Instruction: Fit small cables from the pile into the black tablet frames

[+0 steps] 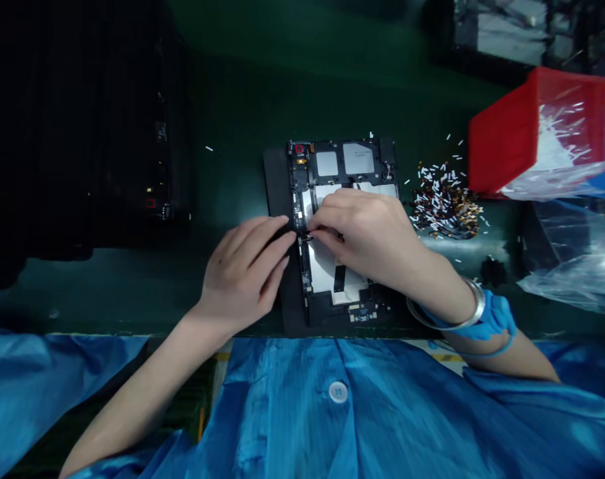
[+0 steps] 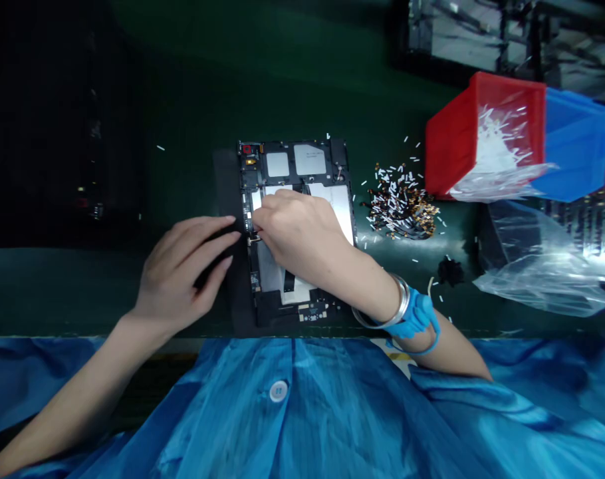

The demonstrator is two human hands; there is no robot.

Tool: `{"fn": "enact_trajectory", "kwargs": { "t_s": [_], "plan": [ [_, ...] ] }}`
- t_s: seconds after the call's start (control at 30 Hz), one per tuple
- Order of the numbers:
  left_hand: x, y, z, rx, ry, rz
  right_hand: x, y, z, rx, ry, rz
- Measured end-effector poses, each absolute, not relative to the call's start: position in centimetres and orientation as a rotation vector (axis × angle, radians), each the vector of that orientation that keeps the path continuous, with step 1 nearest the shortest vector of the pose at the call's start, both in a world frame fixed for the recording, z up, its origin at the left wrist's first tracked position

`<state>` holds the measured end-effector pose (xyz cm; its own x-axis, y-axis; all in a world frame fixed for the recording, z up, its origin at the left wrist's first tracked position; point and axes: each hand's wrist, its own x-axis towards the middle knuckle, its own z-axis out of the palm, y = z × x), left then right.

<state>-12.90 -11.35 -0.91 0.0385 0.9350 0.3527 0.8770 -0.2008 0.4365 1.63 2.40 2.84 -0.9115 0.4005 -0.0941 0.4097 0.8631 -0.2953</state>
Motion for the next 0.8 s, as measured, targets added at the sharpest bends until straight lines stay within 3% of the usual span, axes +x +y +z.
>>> {"fn": "enact_trajectory", "kwargs": {
  "t_s": [0.6,0.8],
  "plan": [
    [-12.3,-12.3,-2.7,2.433,1.911,0.822,-0.1,-0.2,3.8,0.733,2.901,-0.164],
    [-12.5,-12.4,-2.9,2.365,1.895,0.766,-0.7,0.2,3.3,0.744,2.888,-0.263]
  ]
}}
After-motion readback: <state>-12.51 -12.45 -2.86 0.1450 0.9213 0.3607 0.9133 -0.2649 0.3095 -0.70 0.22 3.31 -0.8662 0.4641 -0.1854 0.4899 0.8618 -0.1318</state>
